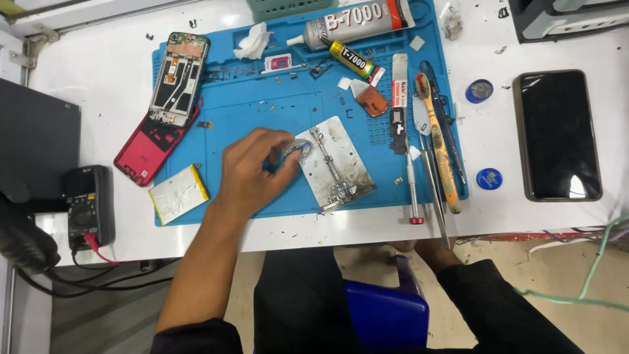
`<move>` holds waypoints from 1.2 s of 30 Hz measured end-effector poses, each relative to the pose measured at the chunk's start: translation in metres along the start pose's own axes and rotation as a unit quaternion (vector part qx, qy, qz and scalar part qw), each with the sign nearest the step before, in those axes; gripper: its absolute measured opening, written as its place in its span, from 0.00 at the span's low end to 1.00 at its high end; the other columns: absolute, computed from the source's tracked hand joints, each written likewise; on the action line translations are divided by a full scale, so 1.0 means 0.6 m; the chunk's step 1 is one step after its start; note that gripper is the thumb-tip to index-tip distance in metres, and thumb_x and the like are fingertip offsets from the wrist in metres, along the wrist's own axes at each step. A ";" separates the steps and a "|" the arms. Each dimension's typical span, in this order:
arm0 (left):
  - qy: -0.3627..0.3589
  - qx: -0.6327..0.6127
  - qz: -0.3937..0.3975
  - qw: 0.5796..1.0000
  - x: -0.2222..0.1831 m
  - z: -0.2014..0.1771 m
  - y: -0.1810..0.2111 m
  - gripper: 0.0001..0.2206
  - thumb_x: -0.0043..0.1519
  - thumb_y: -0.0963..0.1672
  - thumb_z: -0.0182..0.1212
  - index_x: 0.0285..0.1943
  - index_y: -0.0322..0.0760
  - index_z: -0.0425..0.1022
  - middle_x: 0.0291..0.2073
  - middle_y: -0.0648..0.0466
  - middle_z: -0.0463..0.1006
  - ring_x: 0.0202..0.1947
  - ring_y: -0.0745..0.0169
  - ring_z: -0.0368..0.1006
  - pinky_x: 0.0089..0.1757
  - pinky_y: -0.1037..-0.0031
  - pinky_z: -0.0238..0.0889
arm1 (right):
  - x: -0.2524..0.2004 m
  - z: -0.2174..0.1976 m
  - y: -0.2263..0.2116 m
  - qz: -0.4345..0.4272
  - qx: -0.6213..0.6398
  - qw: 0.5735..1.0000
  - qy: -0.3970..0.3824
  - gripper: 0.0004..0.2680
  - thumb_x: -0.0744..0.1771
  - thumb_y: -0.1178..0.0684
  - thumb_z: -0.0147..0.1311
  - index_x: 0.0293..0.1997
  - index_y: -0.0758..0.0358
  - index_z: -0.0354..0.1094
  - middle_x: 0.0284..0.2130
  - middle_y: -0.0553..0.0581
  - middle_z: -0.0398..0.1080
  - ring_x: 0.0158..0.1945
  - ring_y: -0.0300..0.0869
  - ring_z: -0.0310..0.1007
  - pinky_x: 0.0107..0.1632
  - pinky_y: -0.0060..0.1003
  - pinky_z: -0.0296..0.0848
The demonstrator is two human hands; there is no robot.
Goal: Soldering components on a mobile phone motherboard and using a heat gun to repair the device.
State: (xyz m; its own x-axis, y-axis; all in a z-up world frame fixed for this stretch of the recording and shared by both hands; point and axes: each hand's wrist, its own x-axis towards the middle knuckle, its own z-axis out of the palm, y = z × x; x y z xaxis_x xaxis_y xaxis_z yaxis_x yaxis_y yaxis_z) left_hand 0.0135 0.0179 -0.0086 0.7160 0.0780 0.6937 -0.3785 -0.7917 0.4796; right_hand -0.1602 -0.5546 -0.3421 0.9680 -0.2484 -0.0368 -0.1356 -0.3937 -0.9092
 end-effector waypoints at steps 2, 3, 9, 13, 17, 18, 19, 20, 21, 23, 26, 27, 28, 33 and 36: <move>0.001 -0.002 0.008 1.000 0.000 0.000 -0.005 0.08 0.62 0.41 0.70 0.47 0.32 0.80 0.27 0.51 0.78 0.17 0.58 0.69 0.22 0.68 0.65 | 0.038 0.066 -0.064 0.001 0.004 1.000 -0.004 0.18 0.71 0.56 0.53 0.66 0.63 0.46 0.68 0.70 0.46 0.68 0.55 0.41 0.70 0.48 0.32; 0.002 -0.005 0.009 1.000 0.000 0.000 -0.006 0.08 0.62 0.41 0.70 0.47 0.33 0.79 0.27 0.52 0.78 0.17 0.59 0.69 0.23 0.68 0.65 | 0.053 0.091 -0.092 0.004 0.006 1.000 -0.003 0.19 0.71 0.56 0.53 0.66 0.63 0.45 0.69 0.71 0.45 0.69 0.56 0.41 0.70 0.49 0.32; -0.005 -0.004 0.010 1.000 0.001 -0.001 -0.003 0.08 0.62 0.41 0.70 0.47 0.35 0.79 0.27 0.53 0.78 0.18 0.59 0.70 0.23 0.69 0.65 | 0.142 0.213 -0.213 0.022 0.019 0.999 0.015 0.21 0.71 0.55 0.54 0.70 0.63 0.44 0.70 0.72 0.45 0.72 0.58 0.39 0.73 0.52 0.30; 0.009 0.006 0.004 1.000 0.006 -0.011 0.007 0.07 0.62 0.40 0.68 0.47 0.37 0.79 0.29 0.52 0.77 0.21 0.59 0.71 0.24 0.70 0.68 | 0.182 0.292 -0.291 0.027 0.037 0.999 0.012 0.23 0.71 0.54 0.54 0.72 0.63 0.43 0.71 0.73 0.44 0.74 0.59 0.39 0.75 0.53 0.30; 0.021 0.056 0.013 0.998 0.017 -0.042 0.006 0.05 0.63 0.39 0.63 0.46 0.35 0.79 0.34 0.52 0.78 0.26 0.55 0.75 0.28 0.67 0.71 | 0.205 0.331 -0.369 0.031 0.052 0.998 0.007 0.24 0.71 0.53 0.54 0.74 0.63 0.42 0.72 0.74 0.43 0.76 0.60 0.38 0.76 0.55 0.29; 0.020 0.098 0.008 0.995 0.023 -0.056 0.004 0.07 0.61 0.37 0.64 0.47 0.34 0.80 0.36 0.49 0.77 0.32 0.49 0.76 0.32 0.64 0.72 | 0.214 0.336 -0.387 0.030 0.056 0.998 0.010 0.25 0.71 0.53 0.54 0.74 0.63 0.42 0.72 0.74 0.43 0.76 0.61 0.38 0.77 0.56 0.28; 0.017 0.138 -0.003 0.990 0.022 -0.069 0.005 0.09 0.58 0.36 0.66 0.47 0.33 0.81 0.38 0.47 0.77 0.37 0.43 0.78 0.36 0.60 0.72 | 0.214 0.334 -0.403 0.033 0.056 0.998 0.012 0.25 0.71 0.52 0.55 0.75 0.63 0.42 0.73 0.74 0.43 0.77 0.61 0.37 0.77 0.56 0.28; 0.016 0.136 -0.003 0.991 0.031 -0.085 0.005 0.09 0.58 0.36 0.66 0.47 0.33 0.81 0.38 0.47 0.77 0.37 0.43 0.78 0.36 0.60 0.72 | 0.219 0.325 -0.419 0.036 0.056 0.998 0.013 0.25 0.71 0.52 0.55 0.75 0.63 0.41 0.73 0.74 0.43 0.77 0.61 0.37 0.77 0.56 0.28; 0.010 0.202 -0.028 0.979 0.043 -0.102 0.003 0.10 0.57 0.35 0.68 0.47 0.33 0.81 0.37 0.46 0.77 0.37 0.43 0.78 0.36 0.59 0.72 | 0.220 0.322 -0.436 0.037 0.058 0.998 0.015 0.26 0.71 0.52 0.55 0.76 0.63 0.41 0.73 0.74 0.43 0.78 0.62 0.37 0.78 0.57 0.28; 0.006 0.266 -0.052 0.963 0.069 -0.118 -0.040 0.11 0.56 0.35 0.70 0.46 0.33 0.82 0.36 0.46 0.78 0.37 0.44 0.78 0.37 0.58 0.72 | 0.207 0.320 -0.467 0.037 0.061 0.997 0.018 0.26 0.71 0.52 0.55 0.77 0.63 0.41 0.73 0.75 0.42 0.78 0.62 0.37 0.78 0.57 0.27; 0.011 0.328 -0.081 0.941 0.101 -0.107 -0.165 0.06 0.64 0.39 0.62 0.48 0.40 0.81 0.41 0.52 0.76 0.37 0.49 0.74 0.27 0.60 0.64 | 0.219 0.314 -0.447 0.133 0.144 0.981 0.004 0.20 0.66 0.41 0.54 0.59 0.57 0.53 0.54 0.62 0.59 0.59 0.49 0.63 0.63 0.52 0.67; 0.025 0.365 -0.038 0.930 0.110 -0.095 -0.211 0.07 0.60 0.38 0.63 0.45 0.40 0.80 0.39 0.52 0.75 0.34 0.51 0.74 0.22 0.63 0.62 | 0.241 0.321 -0.398 0.161 0.041 0.986 -0.009 0.26 0.67 0.38 0.50 0.68 0.59 0.44 0.66 0.66 0.46 0.69 0.54 0.45 0.70 0.54 0.49; 0.039 0.402 0.005 0.915 0.119 -0.084 -0.258 0.09 0.56 0.36 0.63 0.41 0.40 0.80 0.36 0.53 0.74 0.31 0.52 0.73 0.18 0.66 0.59 | 0.265 0.328 -0.350 0.188 -0.062 0.980 -0.022 0.33 0.68 0.35 0.47 0.78 0.61 0.34 0.77 0.69 0.33 0.80 0.59 0.26 0.78 0.56 0.31; -0.017 0.406 -0.028 0.913 0.104 -0.028 -0.290 0.03 0.53 0.36 0.61 0.31 0.34 0.75 0.30 0.51 0.68 0.27 0.48 0.66 0.17 0.59 0.57 | 0.252 0.325 -0.257 0.004 -0.258 0.963 -0.074 0.30 0.71 0.42 0.44 0.77 0.72 0.34 0.75 0.80 0.33 0.78 0.66 0.26 0.77 0.58 0.30; -0.065 0.369 -0.049 0.926 0.088 -0.024 -0.269 0.02 0.58 0.38 0.63 0.35 0.30 0.76 0.33 0.48 0.68 0.30 0.48 0.67 0.18 0.60 0.60 | 0.243 0.316 -0.225 -0.194 -0.394 0.892 -0.106 0.33 0.66 0.44 0.49 0.76 0.79 0.41 0.70 0.94 0.38 0.75 0.80 0.31 0.75 0.69 0.33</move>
State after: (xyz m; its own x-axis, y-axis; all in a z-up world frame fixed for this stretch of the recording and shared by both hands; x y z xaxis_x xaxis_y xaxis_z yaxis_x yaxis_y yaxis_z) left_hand 0.1037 0.1584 -0.0414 0.8082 0.1355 0.5731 0.1611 -0.9869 0.0062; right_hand 0.0390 -0.3701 -0.3034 0.9812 0.1819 0.0637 0.1927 -0.9343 -0.2998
